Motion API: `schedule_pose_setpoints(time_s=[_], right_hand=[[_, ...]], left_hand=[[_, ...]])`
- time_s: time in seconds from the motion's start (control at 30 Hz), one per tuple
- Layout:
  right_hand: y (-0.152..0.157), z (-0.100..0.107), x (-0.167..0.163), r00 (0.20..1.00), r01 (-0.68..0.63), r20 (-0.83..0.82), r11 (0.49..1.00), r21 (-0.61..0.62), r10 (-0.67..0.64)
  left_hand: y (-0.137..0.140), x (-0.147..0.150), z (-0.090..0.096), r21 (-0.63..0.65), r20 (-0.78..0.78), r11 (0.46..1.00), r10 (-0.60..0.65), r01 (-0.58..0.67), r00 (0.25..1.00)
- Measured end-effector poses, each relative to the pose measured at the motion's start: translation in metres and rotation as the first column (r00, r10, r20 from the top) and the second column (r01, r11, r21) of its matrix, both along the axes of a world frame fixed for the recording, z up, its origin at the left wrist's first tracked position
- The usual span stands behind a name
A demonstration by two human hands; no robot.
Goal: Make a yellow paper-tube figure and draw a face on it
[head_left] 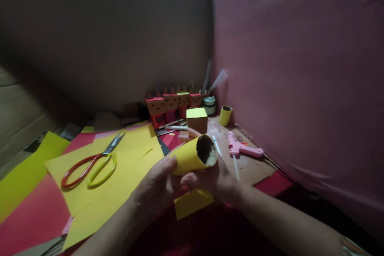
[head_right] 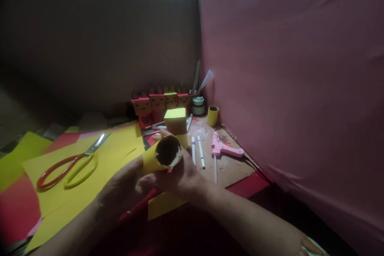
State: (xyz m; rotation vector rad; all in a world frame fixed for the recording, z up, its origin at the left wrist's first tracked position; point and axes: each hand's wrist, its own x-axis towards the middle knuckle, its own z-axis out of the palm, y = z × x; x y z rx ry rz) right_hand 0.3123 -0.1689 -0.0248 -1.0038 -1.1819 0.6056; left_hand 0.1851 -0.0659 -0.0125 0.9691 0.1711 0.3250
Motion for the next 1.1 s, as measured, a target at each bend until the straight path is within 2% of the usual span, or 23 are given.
schedule_pose_setpoints(time_s=[0.07, 0.13, 0.2, 0.23, 0.27, 0.3, 0.33, 0.37, 0.47, 0.53, 0.63, 0.7, 0.73, 0.8, 0.87, 0.93, 1.03, 1.1], right_hand=[[-0.005, -0.002, -0.003, 0.992, 0.068, -0.105, 0.996, -0.065, -0.074], [-0.018, 0.000, 0.008, 0.974, 0.179, -0.141, 0.984, -0.006, -0.178], [-0.039, 0.004, 0.029, 0.934, 0.332, -0.164, 0.941, 0.060, -0.319], [-0.051, 0.006, 0.040, 0.917, 0.381, -0.157, 0.922, 0.072, -0.367], [-0.063, 0.007, 0.050, 0.888, 0.445, -0.177, 0.890, 0.103, -0.424], [-0.076, 0.008, 0.059, 0.867, 0.483, -0.199, 0.869, 0.110, -0.457], [-0.087, 0.009, 0.068, 0.858, 0.499, -0.199, 0.859, 0.113, -0.473], [-0.098, 0.009, 0.075, 0.845, 0.525, -0.186, 0.845, 0.102, -0.502], [-0.119, 0.009, 0.094, 0.788, 0.612, -0.049, 0.790, -0.032, -0.613], [-0.122, 0.008, 0.109, 0.800, 0.597, 0.032, 0.791, -0.137, -0.599], [-0.117, 0.004, 0.132, 0.901, 0.432, 0.111, 0.850, -0.301, -0.418], [-0.111, -0.001, 0.142, 0.942, 0.336, 0.155, 0.855, -0.395, -0.299], [-0.109, -0.005, 0.145, 0.946, 0.324, 0.167, 0.855, -0.405, -0.280], [-0.108, -0.014, 0.146, 0.940, 0.340, 0.121, 0.865, -0.369, -0.318], [-0.109, -0.023, 0.143, 0.923, 0.353, -0.041, 0.883, -0.311, -0.383], [-0.110, -0.031, 0.136, 0.891, 0.324, -0.241, 0.912, -0.252, -0.384], [-0.111, -0.035, 0.118, 0.844, 0.281, -0.443, 0.953, -0.114, -0.302], [-0.112, -0.034, 0.103, 0.817, 0.266, -0.519, 0.963, -0.049, -0.252]], left_hand=[[-0.007, 0.005, -0.003, 0.082, -0.041, 0.996, -0.039, 0.043, 0.998], [-0.009, 0.011, -0.001, 0.180, -0.118, 0.983, -0.011, 0.032, 0.993], [-0.010, 0.019, 0.006, 0.311, -0.201, 0.951, 0.068, -0.002, 0.977], [-0.013, 0.025, 0.010, 0.411, -0.239, 0.912, 0.111, -0.003, 0.965], [-0.017, 0.033, 0.015, 0.527, -0.274, 0.849, 0.137, 0.030, 0.952], [-0.023, 0.043, 0.018, 0.647, -0.314, 0.757, 0.157, 0.090, 0.937], [-0.030, 0.055, 0.020, 0.759, -0.340, 0.632, 0.180, 0.157, 0.923], [-0.037, 0.068, 0.021, 0.800, -0.340, 0.574, 0.195, 0.174, 0.920], [-0.056, 0.110, 0.018, 0.859, -0.326, 0.485, 0.267, 0.166, 0.907], [-0.062, 0.135, 0.013, 0.869, -0.332, 0.470, 0.317, 0.157, 0.888], [-0.061, 0.161, 0.004, 0.842, -0.376, 0.518, 0.368, 0.148, 0.850], [-0.059, 0.172, -0.001, 0.797, -0.414, 0.590, 0.380, 0.128, 0.827], [-0.059, 0.175, -0.003, 0.766, -0.428, 0.633, 0.379, 0.107, 0.821], [-0.059, 0.179, -0.006, 0.688, -0.437, 0.725, 0.367, 0.042, 0.821], [-0.061, 0.179, -0.008, 0.588, -0.411, 0.808, 0.337, -0.037, 0.847], [-0.066, 0.176, -0.007, 0.476, -0.351, 0.874, 0.293, -0.099, 0.889], [-0.078, 0.164, -0.003, 0.320, -0.246, 0.939, 0.209, -0.124, 0.946], [-0.088, 0.154, 0.002, 0.244, -0.193, 0.967, 0.115, -0.065, 0.974]])
